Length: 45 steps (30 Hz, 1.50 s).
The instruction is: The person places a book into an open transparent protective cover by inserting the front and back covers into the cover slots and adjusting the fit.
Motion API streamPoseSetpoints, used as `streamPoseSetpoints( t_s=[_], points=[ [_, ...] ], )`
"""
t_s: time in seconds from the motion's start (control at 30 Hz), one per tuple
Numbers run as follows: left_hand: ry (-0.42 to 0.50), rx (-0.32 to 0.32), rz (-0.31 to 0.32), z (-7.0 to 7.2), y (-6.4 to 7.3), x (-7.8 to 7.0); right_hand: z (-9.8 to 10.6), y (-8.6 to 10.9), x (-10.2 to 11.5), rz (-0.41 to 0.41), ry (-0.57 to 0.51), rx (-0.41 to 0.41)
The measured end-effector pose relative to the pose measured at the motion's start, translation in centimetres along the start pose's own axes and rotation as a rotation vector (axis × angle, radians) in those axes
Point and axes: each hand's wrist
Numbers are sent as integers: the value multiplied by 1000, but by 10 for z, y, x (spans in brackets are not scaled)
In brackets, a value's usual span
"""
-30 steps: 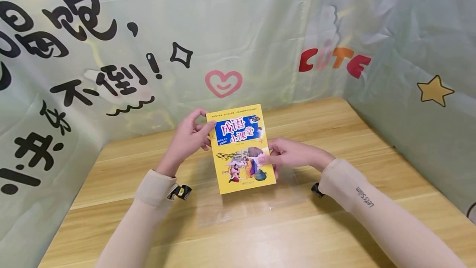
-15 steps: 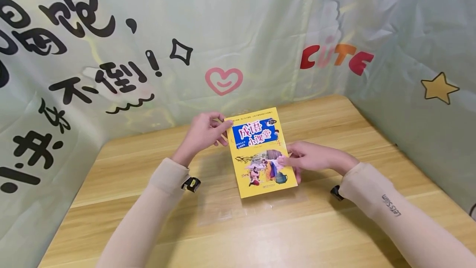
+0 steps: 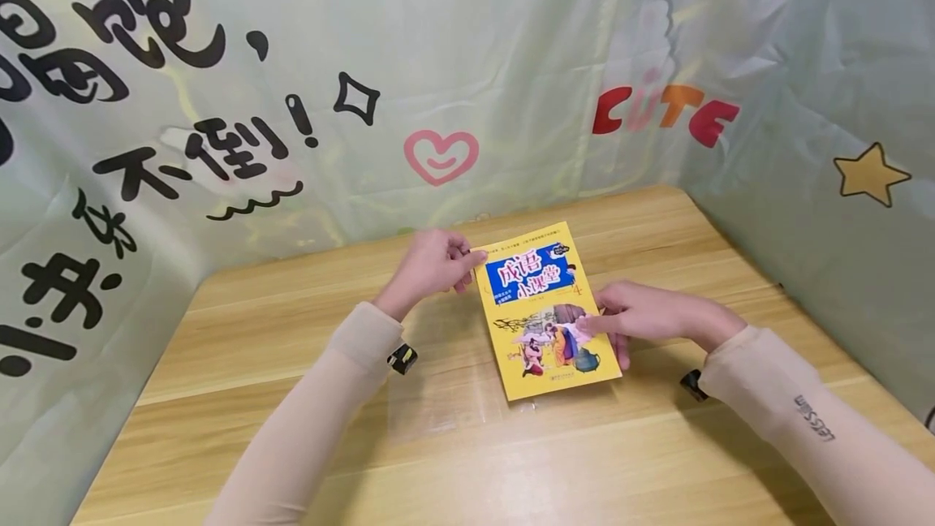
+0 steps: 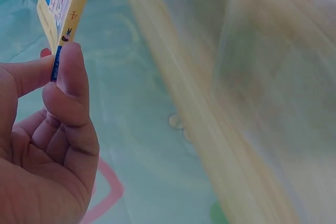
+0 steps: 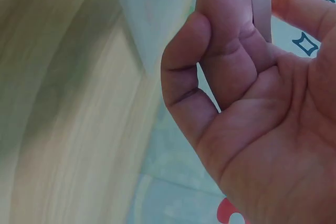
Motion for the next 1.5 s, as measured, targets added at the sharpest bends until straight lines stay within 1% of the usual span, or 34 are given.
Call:
streamPoseSetpoints(
  t_s=[0.1, 0.23, 0.47, 0.57, 0.7, 0.8, 0.9, 1.07, 1.27, 1.5],
  points=[
    [-24, 16, 28, -5, -3, -2, 0, 2, -5, -4, -16, 22],
    [-48, 39, 63, -11, -7, -1, 1, 2, -10, -16, -24, 28],
    [-128, 91, 112, -20, -14, 9, -2, -7, -18, -61, -71, 51],
    [-126, 116, 128, -23, -16, 15, -4, -12, -21, -83, -54, 38],
    [-106, 141, 142, -29, -18, 23, -5, -17, -24, -104, 3, 9],
    [-94, 147, 154, -32, -19, 26, -6, -20, -26, -106, 39, 7],
    [-73, 149, 173, -34, -19, 28, -5, -22, -26, -102, 53, 13],
    [-64, 152, 187, -35, -19, 28, -5, -22, -24, -95, 52, 16],
    [-57, 174, 183, -31, -17, 25, -5, -21, -18, -107, 74, 17],
    [-71, 195, 189, -27, -14, 24, -9, -22, -14, -91, 87, 11]
  ],
)
Point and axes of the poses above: each hand's wrist, its own y-axis away from the middle knuckle, its own z-axis out of the back of the hand, x = y × z
